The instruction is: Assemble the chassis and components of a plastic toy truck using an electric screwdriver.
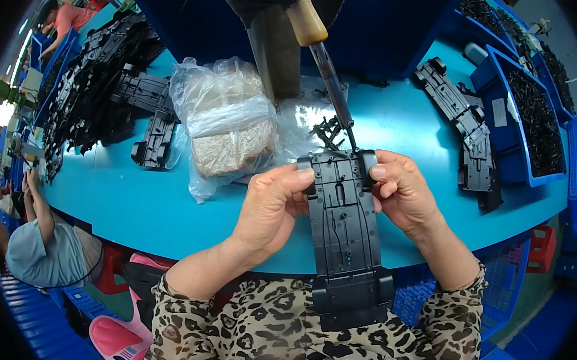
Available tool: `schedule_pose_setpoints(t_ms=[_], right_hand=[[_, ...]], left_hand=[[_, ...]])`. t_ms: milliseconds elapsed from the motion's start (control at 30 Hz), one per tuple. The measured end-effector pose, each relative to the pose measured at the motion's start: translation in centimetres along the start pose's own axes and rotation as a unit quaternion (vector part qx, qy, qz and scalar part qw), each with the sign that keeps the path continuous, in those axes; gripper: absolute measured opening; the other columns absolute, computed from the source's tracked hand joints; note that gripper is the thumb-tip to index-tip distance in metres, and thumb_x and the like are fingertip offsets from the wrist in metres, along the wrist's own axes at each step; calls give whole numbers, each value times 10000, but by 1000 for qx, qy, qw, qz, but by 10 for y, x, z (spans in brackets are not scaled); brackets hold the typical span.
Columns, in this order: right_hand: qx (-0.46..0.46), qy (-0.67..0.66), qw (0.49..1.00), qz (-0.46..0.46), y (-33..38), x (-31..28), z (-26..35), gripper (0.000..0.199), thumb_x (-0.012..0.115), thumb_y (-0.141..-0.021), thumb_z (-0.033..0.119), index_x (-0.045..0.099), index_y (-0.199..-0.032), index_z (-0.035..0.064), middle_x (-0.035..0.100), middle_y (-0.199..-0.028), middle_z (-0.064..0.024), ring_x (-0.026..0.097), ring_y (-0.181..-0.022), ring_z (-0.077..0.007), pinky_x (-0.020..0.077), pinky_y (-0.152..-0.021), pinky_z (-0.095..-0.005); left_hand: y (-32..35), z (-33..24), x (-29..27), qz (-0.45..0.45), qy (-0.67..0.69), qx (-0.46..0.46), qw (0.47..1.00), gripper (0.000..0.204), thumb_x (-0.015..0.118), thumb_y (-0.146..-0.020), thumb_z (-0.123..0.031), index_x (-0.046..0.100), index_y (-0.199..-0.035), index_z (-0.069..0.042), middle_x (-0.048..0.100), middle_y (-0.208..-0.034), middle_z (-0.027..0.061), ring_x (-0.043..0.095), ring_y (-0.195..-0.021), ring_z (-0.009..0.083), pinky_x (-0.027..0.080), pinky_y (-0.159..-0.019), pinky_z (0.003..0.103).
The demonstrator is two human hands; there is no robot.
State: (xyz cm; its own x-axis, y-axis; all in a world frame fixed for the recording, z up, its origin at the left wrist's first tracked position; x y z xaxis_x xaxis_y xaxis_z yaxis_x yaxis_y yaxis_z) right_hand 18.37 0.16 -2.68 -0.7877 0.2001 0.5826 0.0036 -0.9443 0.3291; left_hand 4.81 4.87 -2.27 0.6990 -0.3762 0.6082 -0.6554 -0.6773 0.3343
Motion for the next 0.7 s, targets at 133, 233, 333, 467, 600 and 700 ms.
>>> schedule_pose_setpoints(t_ms=[133, 233, 333, 467, 600, 700], right_hand=[[6, 6, 1000, -24, 1, 2, 2, 168, 549, -759, 124, 520, -844, -17, 509, -645, 8, 457, -474, -21, 432, -427, -197], [8, 6, 1000, -28, -1, 2, 4, 153, 552, -755, 120, 516, -832, -7, 498, -619, 15, 452, -468, -28, 421, -419, -196], [9, 8, 1000, -23, -6, 0, 5, 125, 554, -751, 114, 508, -800, 9, 469, -574, 30, 438, -450, -40, 401, -406, -190], [7, -16, 1000, -17, -14, -5, 7, 98, 560, -745, 103, 489, -752, 35, 429, -532, 51, 383, -398, -40, 324, -381, -178], [30, -53, 998, -12, -16, 2, 9, 101, 568, -739, 93, 474, -723, 61, 405, -510, 64, 326, -347, -34, 258, -382, -187], [33, -61, 998, -4, -21, -1, 9, 101, 567, -740, 92, 470, -721, 69, 394, -499, 67, 317, -335, -38, 259, -393, -199]], left_hand=[[0, 0, 1, 8, 9, -1, 1000, 207, 490, -806, -175, 558, -876, 7, 588, -796, 53, 559, -684, 111, 463, -629, 263], [-1, 2, -2, -4, 6, -11, 1000, 213, 490, -806, -191, 563, -862, 1, 586, -793, 54, 557, -691, 112, 462, -632, 264], [-6, 0, -1, -7, -6, -25, 1000, 214, 492, -805, -203, 568, -852, -8, 585, -788, 54, 553, -691, 112, 461, -634, 266], [-16, -1, -5, -6, 8, -31, 999, 182, 493, -805, -184, 567, -849, -24, 593, -782, 41, 556, -679, 103, 466, -608, 249], [-23, -5, -5, -8, 33, -17, 999, 163, 507, -799, -170, 560, -854, -25, 591, -794, 46, 556, -698, 110, 468, -650, 259], [-29, -8, -7, -18, 34, 2, 999, 199, 489, -814, -190, 554, -884, -16, 585, -811, 47, 554, -703, 111, 466, -619, 265]])
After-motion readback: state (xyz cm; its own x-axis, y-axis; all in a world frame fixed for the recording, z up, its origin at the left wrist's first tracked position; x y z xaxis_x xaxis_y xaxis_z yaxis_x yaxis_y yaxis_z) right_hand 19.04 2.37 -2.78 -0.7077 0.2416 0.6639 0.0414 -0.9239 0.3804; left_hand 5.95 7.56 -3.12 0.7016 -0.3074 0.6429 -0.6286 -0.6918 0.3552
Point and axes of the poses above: each hand's wrist, its own y-axis away from the middle knuckle, its own x-axis out of the palm, z = x × y, the point moved 7 cm from there along -y, towards the middle knuckle
